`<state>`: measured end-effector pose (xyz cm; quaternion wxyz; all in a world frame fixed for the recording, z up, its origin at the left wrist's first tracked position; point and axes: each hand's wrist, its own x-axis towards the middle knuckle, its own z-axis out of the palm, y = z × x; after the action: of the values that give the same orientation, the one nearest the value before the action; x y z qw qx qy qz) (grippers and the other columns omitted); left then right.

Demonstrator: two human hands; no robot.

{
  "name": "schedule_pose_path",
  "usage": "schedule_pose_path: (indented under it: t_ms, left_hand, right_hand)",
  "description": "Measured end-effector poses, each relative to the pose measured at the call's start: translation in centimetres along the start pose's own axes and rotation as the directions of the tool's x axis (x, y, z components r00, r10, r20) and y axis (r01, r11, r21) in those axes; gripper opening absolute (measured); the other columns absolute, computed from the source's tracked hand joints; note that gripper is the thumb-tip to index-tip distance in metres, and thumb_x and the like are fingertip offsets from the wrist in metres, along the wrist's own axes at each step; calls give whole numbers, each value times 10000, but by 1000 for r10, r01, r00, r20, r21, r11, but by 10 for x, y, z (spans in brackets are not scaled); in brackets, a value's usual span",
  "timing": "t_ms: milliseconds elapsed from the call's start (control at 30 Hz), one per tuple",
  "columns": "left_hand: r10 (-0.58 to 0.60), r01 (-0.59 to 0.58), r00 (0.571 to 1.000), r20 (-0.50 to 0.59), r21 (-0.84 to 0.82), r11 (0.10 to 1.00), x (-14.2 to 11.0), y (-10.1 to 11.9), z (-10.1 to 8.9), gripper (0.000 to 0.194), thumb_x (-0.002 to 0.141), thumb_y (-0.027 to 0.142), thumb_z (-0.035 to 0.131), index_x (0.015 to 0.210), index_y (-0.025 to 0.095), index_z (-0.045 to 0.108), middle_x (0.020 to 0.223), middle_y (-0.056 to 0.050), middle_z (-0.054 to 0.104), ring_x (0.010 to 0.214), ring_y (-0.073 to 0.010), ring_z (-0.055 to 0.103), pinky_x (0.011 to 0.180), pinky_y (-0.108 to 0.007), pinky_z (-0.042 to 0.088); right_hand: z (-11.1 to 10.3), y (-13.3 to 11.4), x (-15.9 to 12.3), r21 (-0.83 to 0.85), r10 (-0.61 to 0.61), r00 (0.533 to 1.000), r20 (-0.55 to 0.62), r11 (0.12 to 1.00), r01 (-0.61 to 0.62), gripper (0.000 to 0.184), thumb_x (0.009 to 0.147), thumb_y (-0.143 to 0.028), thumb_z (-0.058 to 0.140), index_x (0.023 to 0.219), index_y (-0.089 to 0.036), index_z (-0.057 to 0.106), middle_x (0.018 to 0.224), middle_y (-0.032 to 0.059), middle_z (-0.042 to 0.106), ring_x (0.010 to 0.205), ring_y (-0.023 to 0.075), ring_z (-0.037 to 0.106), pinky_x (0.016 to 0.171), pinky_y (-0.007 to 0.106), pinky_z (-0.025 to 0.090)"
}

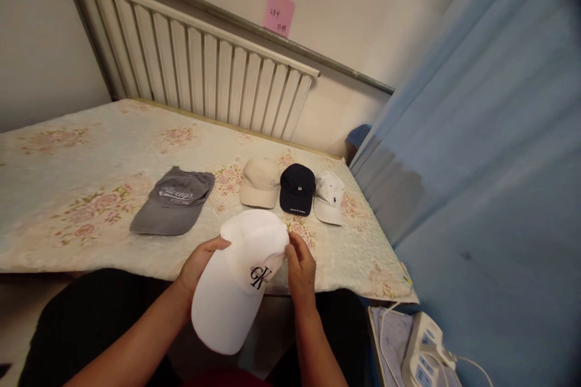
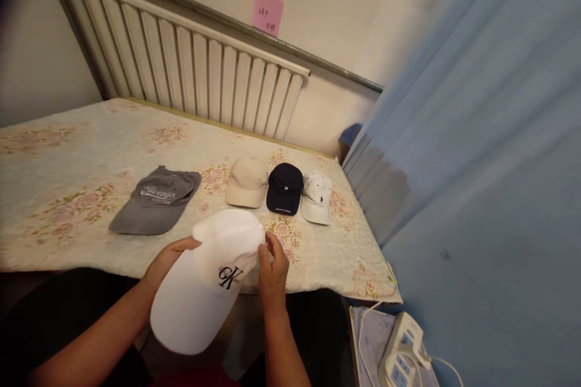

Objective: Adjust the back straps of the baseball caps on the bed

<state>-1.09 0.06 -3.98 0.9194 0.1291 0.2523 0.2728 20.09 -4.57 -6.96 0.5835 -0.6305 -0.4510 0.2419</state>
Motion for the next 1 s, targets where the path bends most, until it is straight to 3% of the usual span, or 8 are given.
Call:
schedule_pose_path:
  t_ms: [133, 267, 433, 533, 600, 700, 800, 1000]
  left_hand:
    - [-35, 35, 999, 0, -19, 999, 1, 1, 1, 600, 696, 295, 603, 1232, 29, 564, 797, -159, 748, 705, -368, 702, 691, -482, 542]
    - [-13, 12, 999, -43, -21, 1000, 3, 3, 7, 606, 688, 274, 601, 1241, 29, 558, 803, -159, 748, 712, -369, 703, 697, -490, 547]
    - [73, -76, 995, -74, -38, 996, 5, 20, 21, 604, 677, 218, 570, 1249, 25, 552, 809, -154, 749, 704, -362, 704, 703, -502, 552]
    - [66, -73, 994, -91, -73, 995, 7, 31, 25, 613, 662, 222, 572, 1239, 13, 558, 826, -161, 748, 707, -372, 703, 709, -518, 549]
    - [65, -76, 989, -131, -80, 994, 8, 37, 27, 621, 652, 234, 582, 1233, 16, 563, 834, -163, 748, 715, -382, 701, 711, -529, 547]
    - [97, -114, 979, -177, -86, 990, 9, 41, 30, 626, 639, 213, 575, 1233, 17, 560, 822, -160, 748, 710, -387, 699, 704, -537, 547]
    - [153, -181, 961, -232, -104, 978, 9, 40, 39, 619, 634, 164, 548, 1237, 23, 559, 790, -145, 750, 683, -371, 701, 695, -525, 553]
    - [323, -366, 892, -316, -85, 927, 6, 18, 61, 508, 800, 257, 518, 1265, 53, 549, 794, -119, 753, 722, -317, 710, 743, -445, 567]
  right_hand:
    - [-4, 0, -5, -40, -49, 998, 28, 998, 50, 403, 847, -336, 532, 1208, -166, 590, 1213, 117, 641, 1111, 238, 608, 971, 408, 481]
    - [-5, -12, -21, -190, -267, 962, 54, 943, 273, 418, 873, -321, 518, 1262, -172, 539, 1289, 126, 587, 1206, 249, 537, 1031, 456, 427]
    - [1, -31, -47, -205, -538, 795, 281, 775, 597, 490, 899, -406, 483, 1340, -196, 445, 1385, 135, 497, 1312, 271, 433, 1058, 498, 400]
    - [8, -34, -57, -201, -636, 670, 384, 650, 733, 594, 863, -502, 516, 1358, -194, 404, 1394, 150, 482, 1331, 298, 405, 1052, 525, 403]
    - [13, -31, -59, -222, -659, 618, 429, 586, 779, 625, 849, -490, 543, 1373, -191, 378, 1393, 155, 480, 1338, 305, 395, 1048, 534, 407]
    - [19, -19, -57, -252, -665, 607, 435, 557, 791, 544, 890, -261, 475, 1407, -181, 327, 1399, 150, 472, 1356, 279, 368, 1048, 530, 412]
    - [24, -11, -54, -253, -694, 622, 363, 569, 782, 594, 858, -86, 383, 1436, -172, 277, 1392, 145, 477, 1357, 251, 370, 1039, 509, 433]
    - [35, -18, -57, -268, -722, 636, 273, 577, 771, 599, 883, -116, 337, 1465, -173, 208, 1424, 150, 439, 1373, 280, 339, 1030, 551, 433]
